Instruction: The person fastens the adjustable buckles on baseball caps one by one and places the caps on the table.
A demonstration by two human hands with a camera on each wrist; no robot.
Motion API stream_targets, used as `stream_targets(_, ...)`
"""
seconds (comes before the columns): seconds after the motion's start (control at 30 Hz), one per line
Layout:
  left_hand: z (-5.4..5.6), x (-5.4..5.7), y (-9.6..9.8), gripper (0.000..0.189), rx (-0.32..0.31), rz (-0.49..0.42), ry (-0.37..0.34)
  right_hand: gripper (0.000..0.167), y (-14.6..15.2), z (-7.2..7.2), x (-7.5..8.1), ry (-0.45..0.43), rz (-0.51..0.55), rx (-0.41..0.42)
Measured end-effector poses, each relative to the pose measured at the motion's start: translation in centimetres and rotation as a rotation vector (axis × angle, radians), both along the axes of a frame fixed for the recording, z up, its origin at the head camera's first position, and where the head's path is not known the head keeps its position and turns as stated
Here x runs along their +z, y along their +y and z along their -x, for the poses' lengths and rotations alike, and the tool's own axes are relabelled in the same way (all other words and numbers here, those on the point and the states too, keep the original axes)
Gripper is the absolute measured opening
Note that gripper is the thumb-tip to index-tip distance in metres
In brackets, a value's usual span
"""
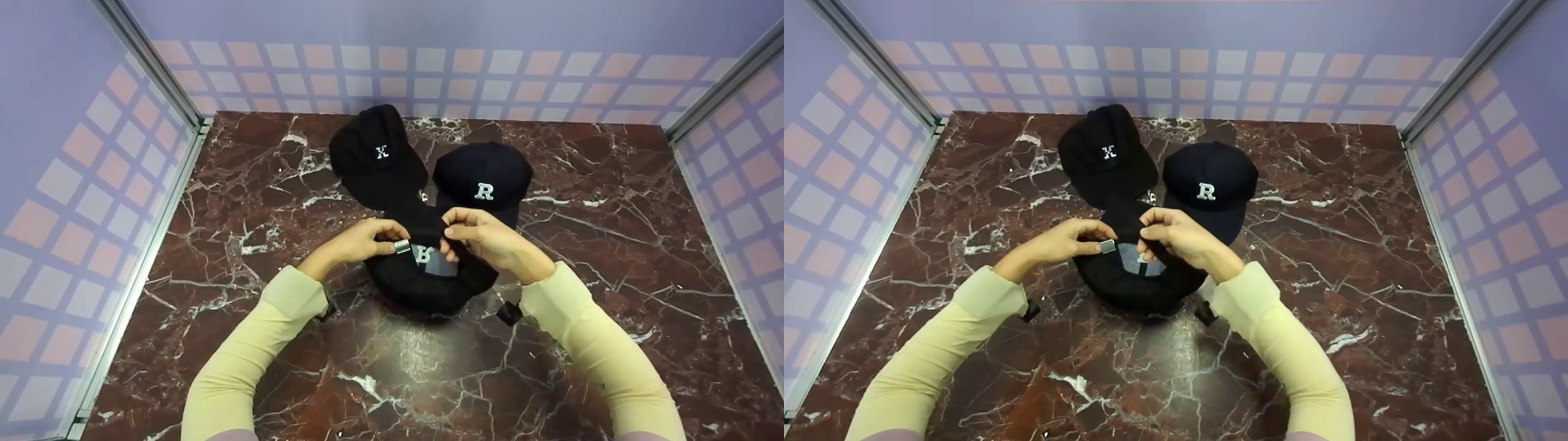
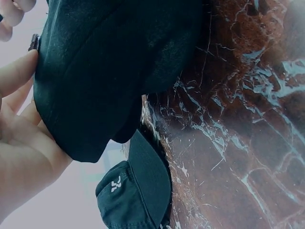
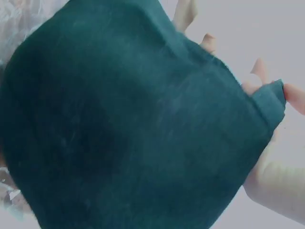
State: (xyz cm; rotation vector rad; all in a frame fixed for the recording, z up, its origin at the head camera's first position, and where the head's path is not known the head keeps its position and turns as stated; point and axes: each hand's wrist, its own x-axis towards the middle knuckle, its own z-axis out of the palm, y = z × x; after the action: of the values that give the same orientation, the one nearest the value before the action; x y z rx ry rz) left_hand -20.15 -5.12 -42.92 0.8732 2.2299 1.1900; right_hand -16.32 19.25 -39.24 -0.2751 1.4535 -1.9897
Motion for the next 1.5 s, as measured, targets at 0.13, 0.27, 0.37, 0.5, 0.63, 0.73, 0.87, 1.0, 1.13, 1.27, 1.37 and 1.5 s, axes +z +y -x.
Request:
stream_targets(0.13,0.0,0.1,0.1,0.022,-0.006,0.004,-0.001,0.006,-0.2,-0.4,0.6,0.028,0.019,-0.013)
stream_targets(0.27,0.1,0.1,0.1,0.023,-0.018,0.015,-0.007,0.006,-0.5,-0.6,1.2,0.041,0.021,-0.045)
stream_targets(0.37,0.1,0.2,0.1,0.023,-0.031,0.003,-0.019,0.005,-0.7,-0.7,1.6,0.055,0.022,-0.075)
stream_targets(0.5,0.0,0.3,0.1,0.022,-0.047,-0.016,-0.025,0.006,-1.0,-0.8,2.1,0.090,0.028,-0.121)
stream_targets(0.63,-0.1,0.3,0.2,0.020,-0.060,-0.024,-0.014,0.003,-1.1,-0.8,2.2,0.133,0.029,-0.157)
stream_targets(0.73,-0.1,0.3,0.2,0.018,-0.067,-0.033,-0.013,0.005,-1.2,-0.7,2.2,0.170,0.016,-0.155)
stream_targets(0.87,-0.1,0.3,0.1,0.016,-0.065,-0.014,-0.003,0.011,-1.2,-0.6,2.0,0.209,-0.054,-0.135)
stream_targets(1.0,-0.1,0.5,0.2,0.014,-0.062,0.008,0.005,0.013,-1.3,-0.4,1.5,0.237,-0.211,-0.108)
stream_targets(1.13,-0.3,0.7,0.3,0.014,-0.066,-0.004,-0.013,0.010,-1.5,0.0,0.7,0.247,-0.382,-0.061)
stream_targets(1.27,-0.2,0.7,0.3,0.014,-0.074,-0.016,-0.016,0.011,-1.7,0.1,0.0,0.249,-0.478,-0.030)
stream_targets(1.37,-0.1,0.6,0.3,0.014,-0.082,-0.021,-0.011,0.012,-1.7,0.1,-0.5,0.260,-0.503,-0.016)
stream_targets(1.5,-0.1,0.6,0.4,0.014,-0.092,-0.031,-0.011,0.013,-1.8,0.2,-1.1,0.260,-0.520,-0.001)
